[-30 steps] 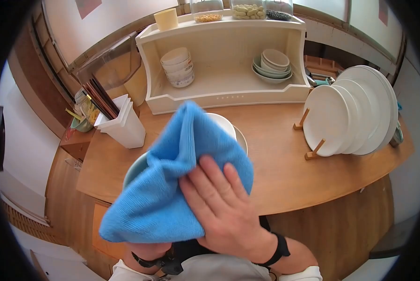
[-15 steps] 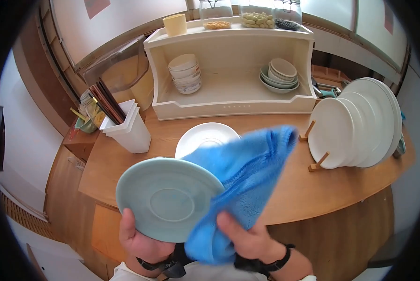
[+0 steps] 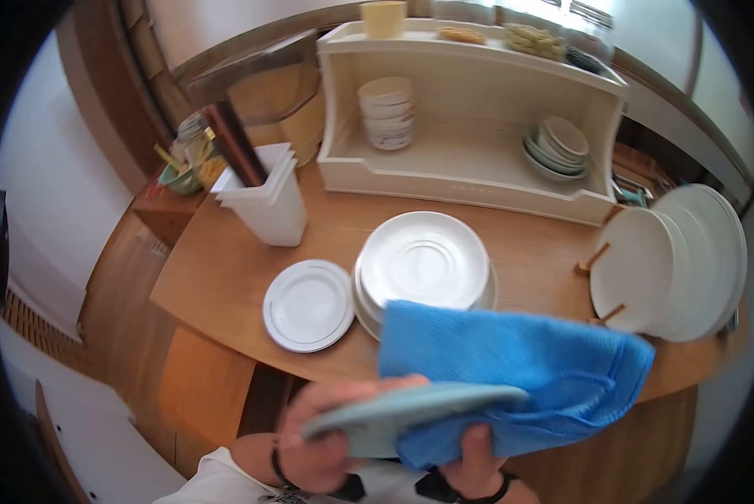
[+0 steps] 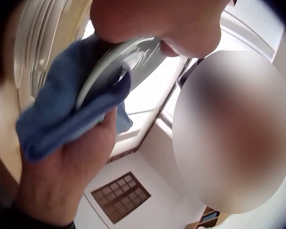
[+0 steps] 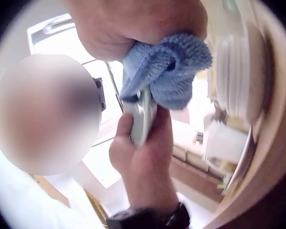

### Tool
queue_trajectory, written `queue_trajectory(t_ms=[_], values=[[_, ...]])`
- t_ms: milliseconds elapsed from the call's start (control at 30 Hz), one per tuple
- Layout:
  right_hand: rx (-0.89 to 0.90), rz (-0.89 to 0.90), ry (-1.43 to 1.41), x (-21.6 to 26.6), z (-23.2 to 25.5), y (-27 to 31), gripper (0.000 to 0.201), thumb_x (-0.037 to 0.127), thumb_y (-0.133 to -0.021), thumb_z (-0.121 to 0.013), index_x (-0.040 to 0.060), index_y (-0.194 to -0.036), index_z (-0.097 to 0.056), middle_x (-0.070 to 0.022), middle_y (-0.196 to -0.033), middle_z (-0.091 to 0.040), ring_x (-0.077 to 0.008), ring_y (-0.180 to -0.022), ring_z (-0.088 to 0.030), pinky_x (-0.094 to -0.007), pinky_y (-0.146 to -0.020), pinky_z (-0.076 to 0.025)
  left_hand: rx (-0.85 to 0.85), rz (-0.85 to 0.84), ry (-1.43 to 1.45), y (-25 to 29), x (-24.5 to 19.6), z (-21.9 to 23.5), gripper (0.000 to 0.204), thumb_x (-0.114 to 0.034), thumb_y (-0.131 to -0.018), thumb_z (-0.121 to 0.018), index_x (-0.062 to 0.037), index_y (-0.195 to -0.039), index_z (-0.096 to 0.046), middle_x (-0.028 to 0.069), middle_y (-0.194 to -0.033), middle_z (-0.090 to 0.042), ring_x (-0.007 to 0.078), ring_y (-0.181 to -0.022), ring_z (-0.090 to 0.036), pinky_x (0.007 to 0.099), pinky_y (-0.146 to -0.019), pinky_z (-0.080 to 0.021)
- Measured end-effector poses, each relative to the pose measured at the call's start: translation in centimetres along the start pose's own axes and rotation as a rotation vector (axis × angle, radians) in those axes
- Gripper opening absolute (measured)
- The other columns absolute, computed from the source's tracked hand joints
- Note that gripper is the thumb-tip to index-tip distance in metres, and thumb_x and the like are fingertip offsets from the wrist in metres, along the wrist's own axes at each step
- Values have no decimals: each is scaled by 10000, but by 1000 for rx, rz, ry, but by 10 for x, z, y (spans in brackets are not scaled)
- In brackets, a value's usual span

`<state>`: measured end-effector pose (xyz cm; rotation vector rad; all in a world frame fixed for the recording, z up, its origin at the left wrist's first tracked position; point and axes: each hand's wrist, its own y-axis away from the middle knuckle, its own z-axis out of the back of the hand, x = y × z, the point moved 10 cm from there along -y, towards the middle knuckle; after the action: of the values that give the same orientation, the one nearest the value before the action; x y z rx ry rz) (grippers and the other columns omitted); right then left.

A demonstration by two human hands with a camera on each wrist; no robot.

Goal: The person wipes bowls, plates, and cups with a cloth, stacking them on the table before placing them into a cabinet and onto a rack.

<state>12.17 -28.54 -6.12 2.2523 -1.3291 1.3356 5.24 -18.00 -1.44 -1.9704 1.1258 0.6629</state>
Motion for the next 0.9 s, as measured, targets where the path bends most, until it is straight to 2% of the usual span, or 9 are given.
queue_trajectory(t_ms=[100,167,267,300,367,433,567,700,900], values=[[-81,-33,-260,-44,30,36,603,484,-971,-421,81,-1415,-356,-50,-1386,-440,-174,-1261,-408,-347,-1073,-312,119,-393,-241,8,-12,-16,445,-188,-977,-495,62,-1322,-368,270,-1309,-496,364,-1207,-516,429,-1007,-401],[-70,-84,-24,-37,50,44,586,445,-965,-454,55,-1396,-372,-75,-1339,-470,-191,-1207,-457,-356,-1028,-360,132,-510,-324,12,-13,-16,446,-179,-973,-479,76,-1323,-376,264,-1303,-505,358,-1220,-505,420,-1011,-397],[-62,-120,333,-21,77,48,563,387,-957,-503,16,-1367,-397,-112,-1270,-516,-216,-1127,-530,-369,-960,-432,225,-549,-440,20,-8,-2,504,-177,-927,-566,36,-1354,-404,268,-1240,-554,364,-1085,-599,434,-908,-484],[-150,-14,386,-8,83,50,539,361,-952,-521,2,-1341,-421,-128,-1241,-536,-228,-1086,-555,-371,-932,-453,224,-564,-624,24,-12,3,490,-99,-878,-602,56,-1312,-436,238,-1081,-625,346,-820,-661,413,-698,-544],[-172,-2,552,2,111,66,510,299,-947,-550,-31,-1316,-432,-146,-1228,-548,-260,-1066,-570,-399,-929,-460,190,-458,-788,32,-13,15,441,-121,-887,-587,51,-1271,-458,211,-986,-643,313,-731,-654,390,-647,-542],[-203,18,577,11,91,-37,515,302,-950,-548,-34,-1320,-428,-146,-1243,-537,-260,-1079,-560,-398,-940,-448,53,-416,-985,35,-26,32,349,-116,-872,-572,65,-1166,-520,170,-833,-660,257,-566,-620,347,-551,-532],[-326,116,695,13,137,29,537,312,-962,-540,-49,-1337,-409,-147,-1304,-492,-259,-1130,-519,-394,-985,-402,-106,-378,-1553,52,-62,61,392,-175,-913,-548,78,-1205,-480,188,-1041,-614,243,-836,-633,355,-729,-522],[-441,211,824,32,215,104,560,322,-974,-532,-64,-1353,-390,-147,-1364,-447,-259,-1181,-478,-391,-1029,-355,-636,-105,-742,42,-94,159,424,-177,-917,-472,49,-1271,-421,137,-1160,-552,185,-1024,-548,304,-893,-440],[-828,226,748,50,206,63,594,348,-965,-547,-108,-1322,-416,-145,-1314,-481,-225,-1139,-496,-332,-985,-379,-617,67,-706,16,-93,216,328,-109,-945,-421,53,-1229,-451,110,-1143,-564,134,-1029,-542,279,-911,-436]])
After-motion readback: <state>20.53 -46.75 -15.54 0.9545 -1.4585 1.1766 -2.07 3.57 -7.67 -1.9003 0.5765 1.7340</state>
